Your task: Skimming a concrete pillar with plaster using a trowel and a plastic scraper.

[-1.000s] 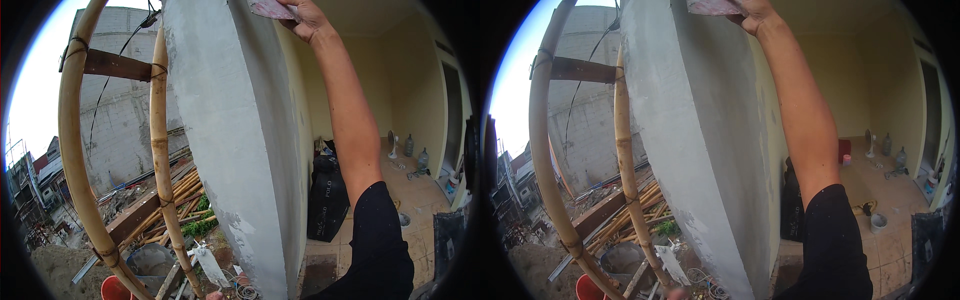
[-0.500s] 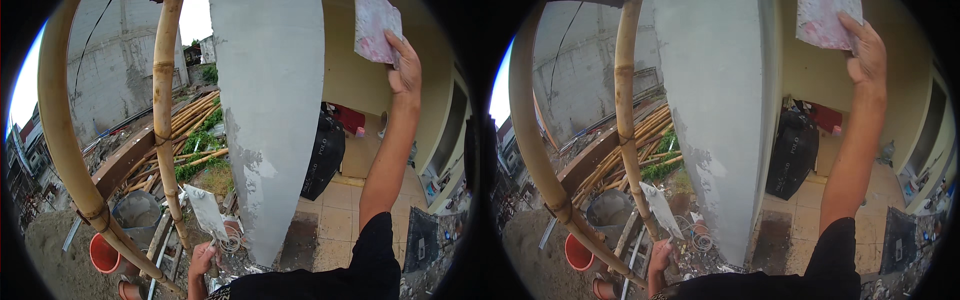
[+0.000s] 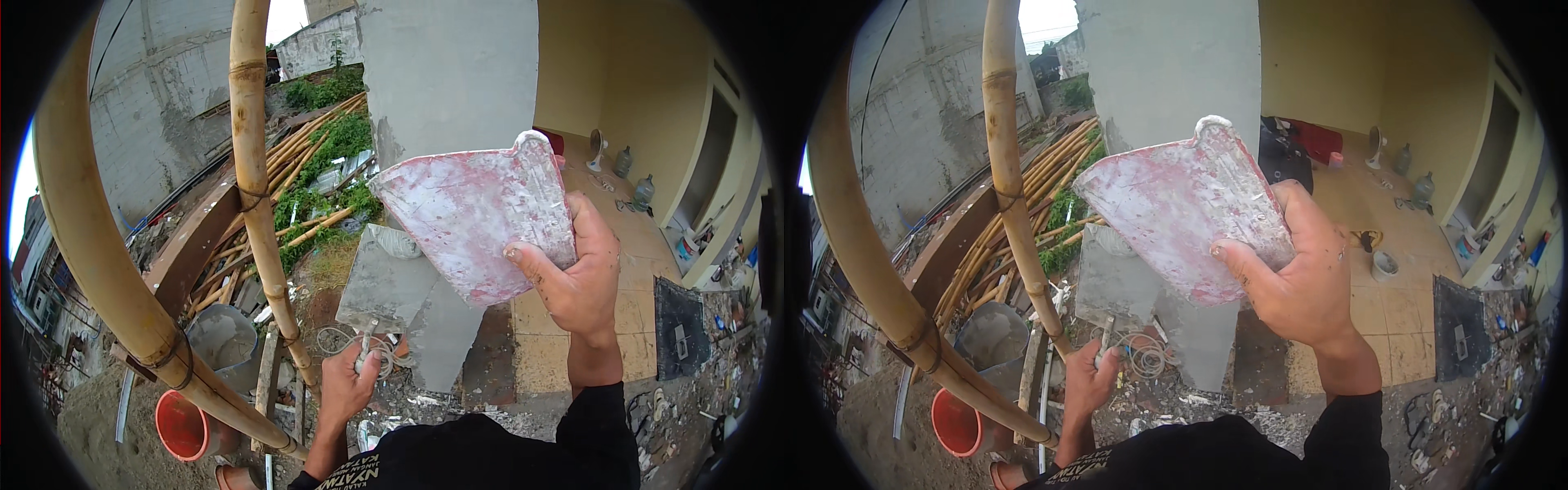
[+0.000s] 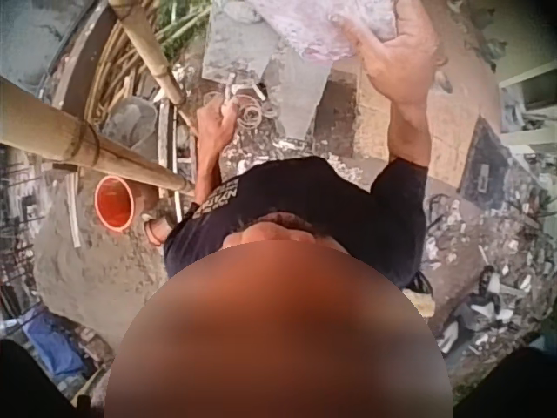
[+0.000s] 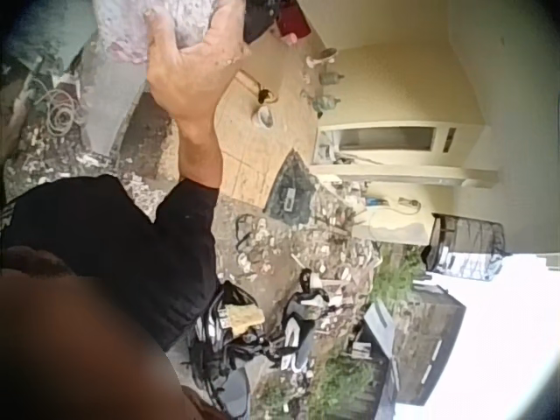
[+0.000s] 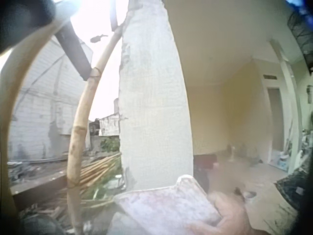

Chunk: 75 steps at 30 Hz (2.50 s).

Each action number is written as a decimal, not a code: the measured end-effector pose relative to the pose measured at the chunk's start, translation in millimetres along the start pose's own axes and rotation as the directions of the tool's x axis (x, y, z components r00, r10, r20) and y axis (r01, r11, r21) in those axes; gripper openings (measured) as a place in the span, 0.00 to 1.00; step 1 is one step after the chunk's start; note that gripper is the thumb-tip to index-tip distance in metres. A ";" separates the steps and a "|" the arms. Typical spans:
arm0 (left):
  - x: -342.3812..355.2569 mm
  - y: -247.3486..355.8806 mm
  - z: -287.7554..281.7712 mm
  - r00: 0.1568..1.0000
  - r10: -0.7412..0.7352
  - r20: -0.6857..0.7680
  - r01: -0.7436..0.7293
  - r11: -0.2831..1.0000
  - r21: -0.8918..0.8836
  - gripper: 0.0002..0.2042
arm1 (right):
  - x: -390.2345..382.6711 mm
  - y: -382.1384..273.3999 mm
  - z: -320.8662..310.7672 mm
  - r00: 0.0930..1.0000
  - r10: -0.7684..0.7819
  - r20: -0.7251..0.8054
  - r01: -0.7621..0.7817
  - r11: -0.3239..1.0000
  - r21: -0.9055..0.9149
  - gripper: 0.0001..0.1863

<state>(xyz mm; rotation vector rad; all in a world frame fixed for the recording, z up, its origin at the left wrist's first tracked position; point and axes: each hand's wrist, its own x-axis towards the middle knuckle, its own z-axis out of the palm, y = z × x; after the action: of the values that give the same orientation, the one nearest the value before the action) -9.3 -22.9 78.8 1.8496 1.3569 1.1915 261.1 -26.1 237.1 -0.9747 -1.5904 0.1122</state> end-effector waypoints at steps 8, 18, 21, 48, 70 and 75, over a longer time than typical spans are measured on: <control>2.3 6.8 23.9 0.996 0.040 -0.077 -0.028 0.988 0.150 0.10 | -1.2 -0.1 -32.3 0.964 -0.083 -0.252 0.002 0.951 -0.308 0.15; 0.8 -29.7 30.8 0.986 0.010 -0.168 -0.001 0.999 0.051 0.12 | 296.8 80.8 -194.4 0.978 -0.147 0.148 -0.054 0.503 0.863 0.18; -5.0 -27.9 41.6 0.976 -0.081 -0.204 0.069 0.996 -0.062 0.14 | 382.5 135.6 -211.7 0.968 -0.166 -0.187 0.249 0.575 0.779 0.22; -70.7 -202.9 95.4 0.766 -0.302 -0.568 0.210 0.952 -0.223 0.12 | 392.8 32.1 -79.1 0.982 -0.186 -0.012 0.064 0.273 0.960 0.16; -41.9 -141.2 95.9 0.819 -0.262 -0.510 0.196 0.964 -0.181 0.12 | 385.7 44.2 -63.9 0.952 -0.307 -0.022 0.090 0.208 0.974 0.20; -34.6 -61.5 93.6 0.843 -0.391 -0.369 0.244 0.890 -0.387 0.11 | 383.1 63.5 -78.0 0.982 -0.184 -0.032 0.086 0.292 0.953 0.19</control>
<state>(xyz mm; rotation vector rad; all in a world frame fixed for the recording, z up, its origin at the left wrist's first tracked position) 42.6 -28.0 -26.1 1.1002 1.5174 1.5928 382.9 223.0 520.0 0.1624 -1.2941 0.9125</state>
